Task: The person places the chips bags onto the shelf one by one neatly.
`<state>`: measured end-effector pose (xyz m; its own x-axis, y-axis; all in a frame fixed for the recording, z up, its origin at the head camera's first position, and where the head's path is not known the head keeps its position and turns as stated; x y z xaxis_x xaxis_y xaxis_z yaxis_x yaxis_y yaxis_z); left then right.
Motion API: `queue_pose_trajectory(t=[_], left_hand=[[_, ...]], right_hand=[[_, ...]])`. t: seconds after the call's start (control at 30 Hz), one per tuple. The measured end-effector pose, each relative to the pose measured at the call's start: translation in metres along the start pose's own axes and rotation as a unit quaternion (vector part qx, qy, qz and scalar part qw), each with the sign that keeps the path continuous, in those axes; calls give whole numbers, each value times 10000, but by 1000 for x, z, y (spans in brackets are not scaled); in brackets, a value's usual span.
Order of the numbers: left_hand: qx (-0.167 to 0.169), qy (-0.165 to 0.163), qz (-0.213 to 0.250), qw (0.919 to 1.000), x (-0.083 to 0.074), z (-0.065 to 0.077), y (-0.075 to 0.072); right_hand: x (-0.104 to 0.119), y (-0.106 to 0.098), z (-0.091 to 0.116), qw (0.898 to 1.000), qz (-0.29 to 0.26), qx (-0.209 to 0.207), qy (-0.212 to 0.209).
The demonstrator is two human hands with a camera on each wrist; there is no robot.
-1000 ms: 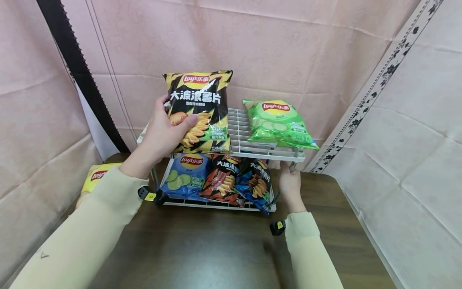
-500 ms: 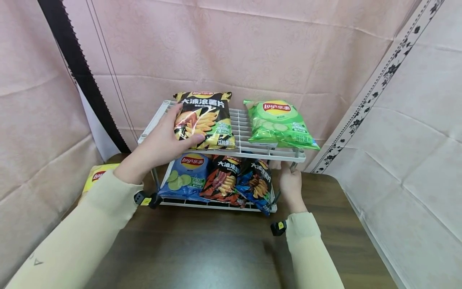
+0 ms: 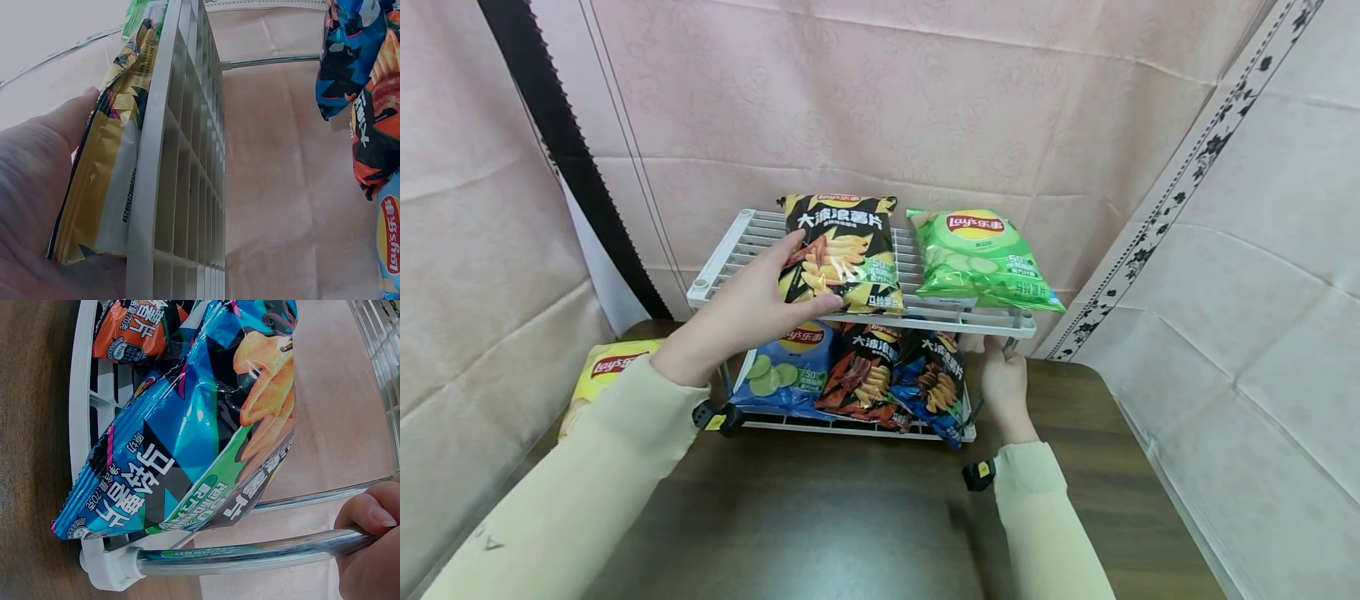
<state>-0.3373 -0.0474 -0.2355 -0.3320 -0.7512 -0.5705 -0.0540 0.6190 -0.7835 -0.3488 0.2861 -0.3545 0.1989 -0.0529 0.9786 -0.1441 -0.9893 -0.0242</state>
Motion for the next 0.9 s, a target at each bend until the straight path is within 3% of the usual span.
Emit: queue_pose_trajectory(t=[0.2,0.43,0.9], left_hand=[[23,24,5,10000,-3,-7,4],[288,128,0,9995,-12,-16,14],[431,257,-54,9987,-19,-21,23]], right_hand=[[-1,-1,0,9999,-147,40,15],[-3,0,-1,9994,-314,140,20],[-4,-2,0,9999,-137,44,1]])
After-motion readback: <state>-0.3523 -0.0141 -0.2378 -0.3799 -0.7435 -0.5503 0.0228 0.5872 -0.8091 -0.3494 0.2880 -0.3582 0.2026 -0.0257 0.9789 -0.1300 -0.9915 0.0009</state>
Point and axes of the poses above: each hand's wrist, its own z-axis away from the middle knuckle, its own y-axis out of the palm, x = y × z, the point moved 8 cm from there along -z, towards the middle knuckle, and after that the axes turned 3 degrees about -z, right-handed, at the moved point
